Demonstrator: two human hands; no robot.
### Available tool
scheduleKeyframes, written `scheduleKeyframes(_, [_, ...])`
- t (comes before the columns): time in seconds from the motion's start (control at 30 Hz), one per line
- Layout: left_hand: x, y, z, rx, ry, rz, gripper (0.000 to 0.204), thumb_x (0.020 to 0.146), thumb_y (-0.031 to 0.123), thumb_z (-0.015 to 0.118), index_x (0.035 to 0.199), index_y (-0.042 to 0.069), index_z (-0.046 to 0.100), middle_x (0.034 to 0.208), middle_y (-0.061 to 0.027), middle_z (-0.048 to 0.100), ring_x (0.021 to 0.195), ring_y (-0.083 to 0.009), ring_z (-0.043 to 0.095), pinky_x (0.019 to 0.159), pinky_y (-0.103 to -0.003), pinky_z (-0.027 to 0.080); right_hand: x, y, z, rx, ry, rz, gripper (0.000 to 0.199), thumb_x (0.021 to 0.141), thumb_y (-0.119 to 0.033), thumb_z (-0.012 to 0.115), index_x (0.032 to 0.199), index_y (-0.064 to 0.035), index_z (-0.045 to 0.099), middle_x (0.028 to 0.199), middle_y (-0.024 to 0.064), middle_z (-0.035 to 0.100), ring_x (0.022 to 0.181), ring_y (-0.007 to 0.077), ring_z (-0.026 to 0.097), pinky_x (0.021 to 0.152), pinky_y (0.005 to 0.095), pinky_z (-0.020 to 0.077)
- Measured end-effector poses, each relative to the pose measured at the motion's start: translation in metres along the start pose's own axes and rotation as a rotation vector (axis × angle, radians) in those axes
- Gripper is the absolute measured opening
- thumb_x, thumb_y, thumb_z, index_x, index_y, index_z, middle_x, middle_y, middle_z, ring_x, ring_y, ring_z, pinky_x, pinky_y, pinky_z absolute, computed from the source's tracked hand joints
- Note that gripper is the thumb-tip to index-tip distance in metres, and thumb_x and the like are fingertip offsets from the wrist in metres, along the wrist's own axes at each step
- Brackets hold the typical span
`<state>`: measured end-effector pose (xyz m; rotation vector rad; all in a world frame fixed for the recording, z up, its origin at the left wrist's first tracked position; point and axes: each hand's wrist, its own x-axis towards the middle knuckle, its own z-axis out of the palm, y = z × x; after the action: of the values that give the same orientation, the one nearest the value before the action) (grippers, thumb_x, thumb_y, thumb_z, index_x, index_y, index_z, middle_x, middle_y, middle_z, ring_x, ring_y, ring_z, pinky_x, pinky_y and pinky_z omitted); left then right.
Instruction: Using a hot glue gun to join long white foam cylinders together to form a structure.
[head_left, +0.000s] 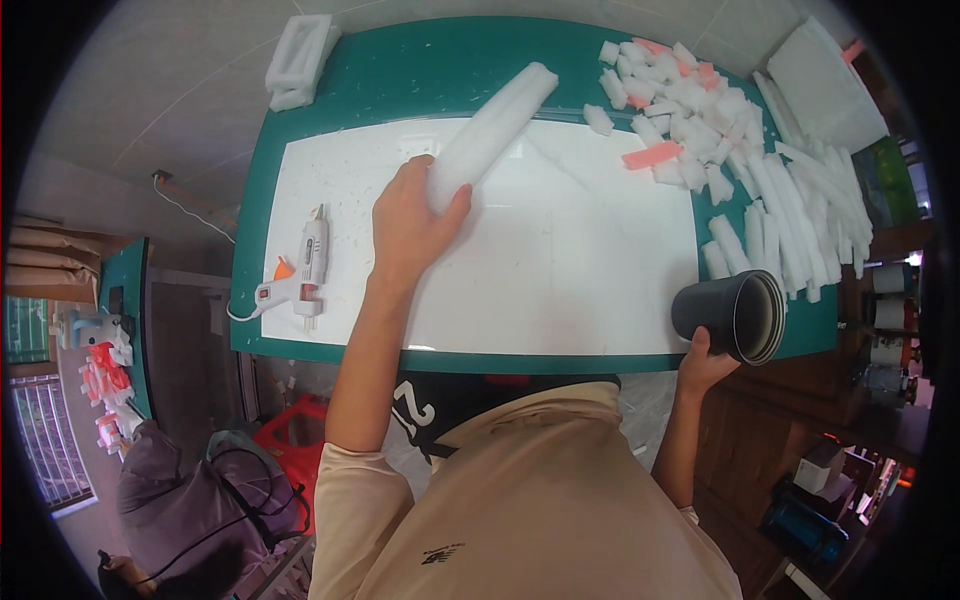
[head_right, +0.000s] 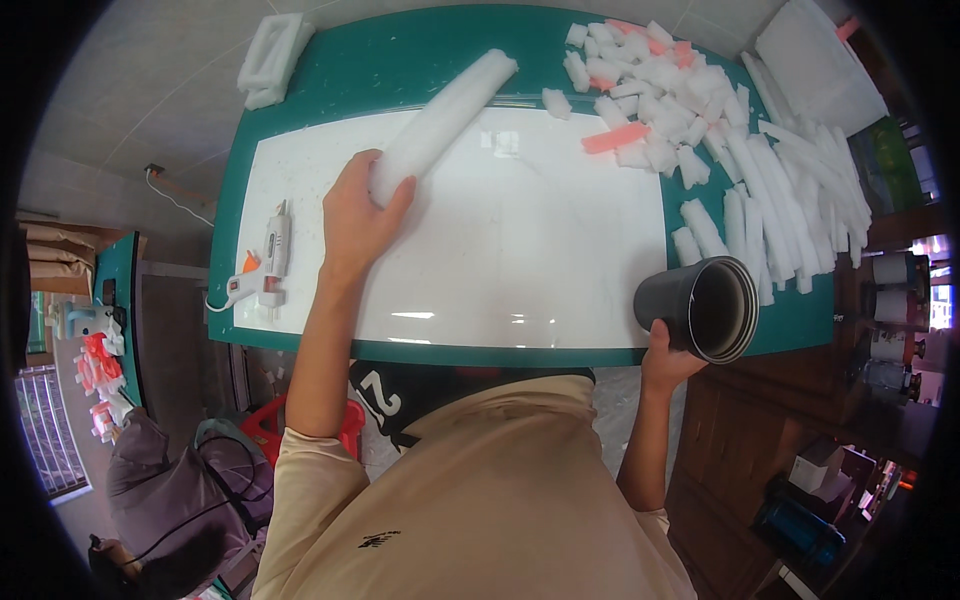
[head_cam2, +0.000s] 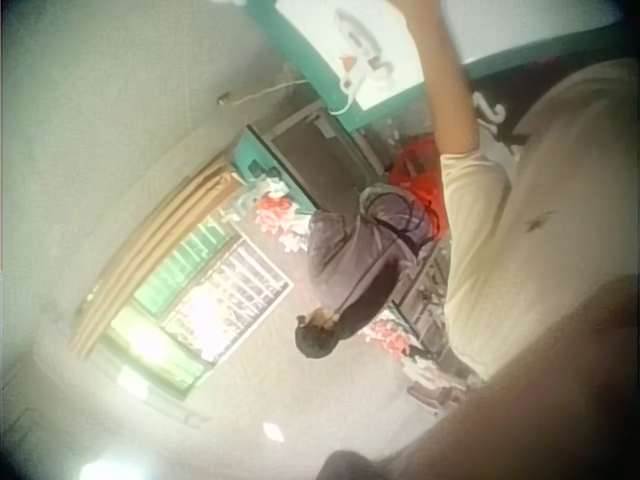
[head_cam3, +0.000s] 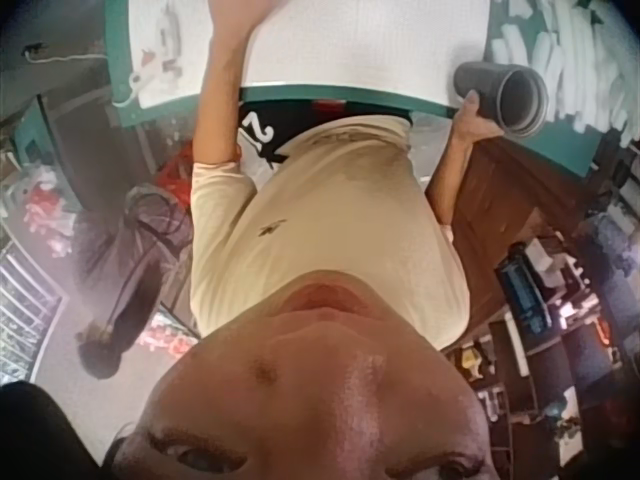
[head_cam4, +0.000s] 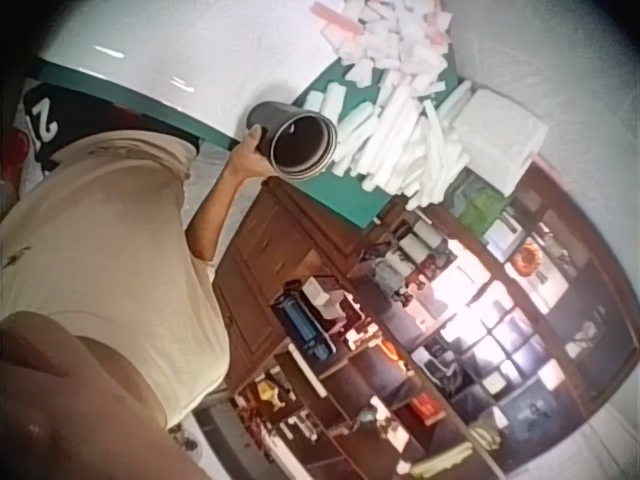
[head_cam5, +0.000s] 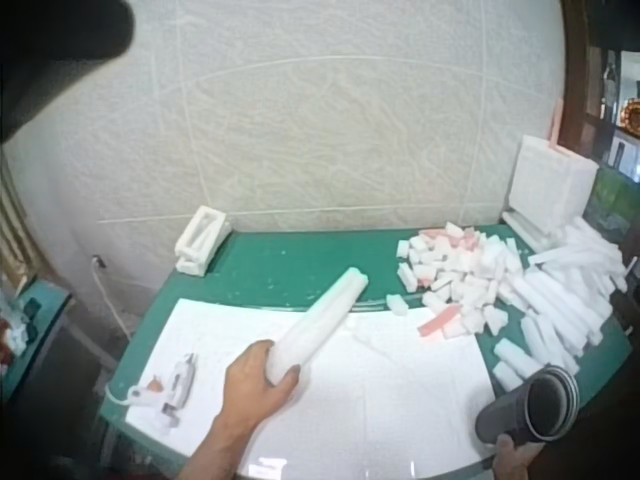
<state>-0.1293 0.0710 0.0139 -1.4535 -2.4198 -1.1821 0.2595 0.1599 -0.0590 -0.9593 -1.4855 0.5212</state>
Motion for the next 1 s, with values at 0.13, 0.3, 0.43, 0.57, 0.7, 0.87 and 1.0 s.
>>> scheduleKeyframes(0.13, [-0.0012,0.0007,0.0007,0.002,-0.010,0.004,0.048,0.077,0.030,0.073,0.111,-0.001,0.059,0.101,-0.0203,0.066,0.089,-0.0351,0.064,0.080,-0.038,0.051,0.0005,-0.0043,0.0015,0.013,-0.005,0.022,0.086,0.078,-0.028,0.081,0.139,0.0087,0.032,0.137,0.0205,0.044,0.122,0.0302,0.049,0.102,0.0401,0.0417])
scheduleKeyframes(0.3, [-0.0010,0.0016,-0.0005,0.066,0.019,0.010,0.049,0.077,0.030,0.073,0.112,-0.001,0.059,0.102,-0.0204,0.065,0.089,-0.0352,0.064,0.080,-0.039,0.050,0.0006,-0.0045,0.0012,-0.016,-0.007,0.010,0.085,0.078,-0.027,0.081,0.138,0.0091,0.033,0.137,0.0206,0.044,0.122,0.0303,0.049,0.101,0.0402,0.0419])
scheduleKeyframes(0.43, [-0.0012,0.0015,0.0001,0.040,0.029,0.045,0.047,0.077,0.029,0.072,0.108,-0.004,0.058,0.095,-0.0203,0.065,0.087,-0.0372,0.063,0.076,-0.043,0.051,0.0011,-0.0040,0.0010,-0.034,-0.013,-0.008,0.084,0.078,-0.026,0.080,0.138,0.0095,0.034,0.136,0.0208,0.045,0.122,0.0302,0.049,0.101,0.0403,0.0420])
scheduleKeyframes(0.57, [-0.0013,0.0011,0.0010,0.010,0.037,0.074,0.046,0.077,0.028,0.072,0.108,-0.004,0.058,0.095,-0.0203,0.065,0.086,-0.0369,0.064,0.076,-0.042,0.051,0.0007,-0.0018,0.0005,-0.003,-0.009,0.012,0.084,0.078,-0.027,0.080,0.138,0.0097,0.033,0.136,0.0208,0.045,0.122,0.0303,0.049,0.101,0.0404,0.0419])
scheduleKeyframes(0.7, [-0.0005,0.0008,0.0015,0.002,0.046,0.071,0.046,0.077,0.027,0.072,0.108,-0.004,0.058,0.096,-0.0210,0.065,0.086,-0.0373,0.064,0.075,-0.042,0.051,0.0012,0.0000,-0.0008,-0.028,-0.017,-0.002,0.085,0.078,-0.028,0.080,0.138,0.0096,0.033,0.136,0.0205,0.045,0.122,0.0302,0.050,0.101,0.0403,0.0418])
scheduleKeyframes(0.87, [-0.0005,-0.0001,0.0007,0.006,0.043,0.071,0.047,0.077,0.027,0.072,0.109,-0.004,0.058,0.099,-0.0218,0.064,0.087,-0.0378,0.064,0.075,-0.042,0.052,0.0012,-0.0018,0.0001,-0.020,-0.016,0.011,0.085,0.078,-0.029,0.080,0.138,0.0092,0.034,0.136,0.0203,0.045,0.122,0.0299,0.049,0.101,0.0400,0.0418])
scheduleKeyframes(1.0, [-0.0006,-0.0003,-0.0005,-0.009,0.040,0.065,0.048,0.077,0.027,0.072,0.110,-0.004,0.057,0.100,-0.0220,0.064,0.087,-0.0381,0.064,0.076,-0.042,0.052,0.0007,-0.0018,0.0006,-0.009,-0.012,0.013,0.084,0.078,-0.029,0.080,0.137,0.0093,0.035,0.135,0.0199,0.046,0.121,0.0293,0.050,0.101,0.0396,0.0421])
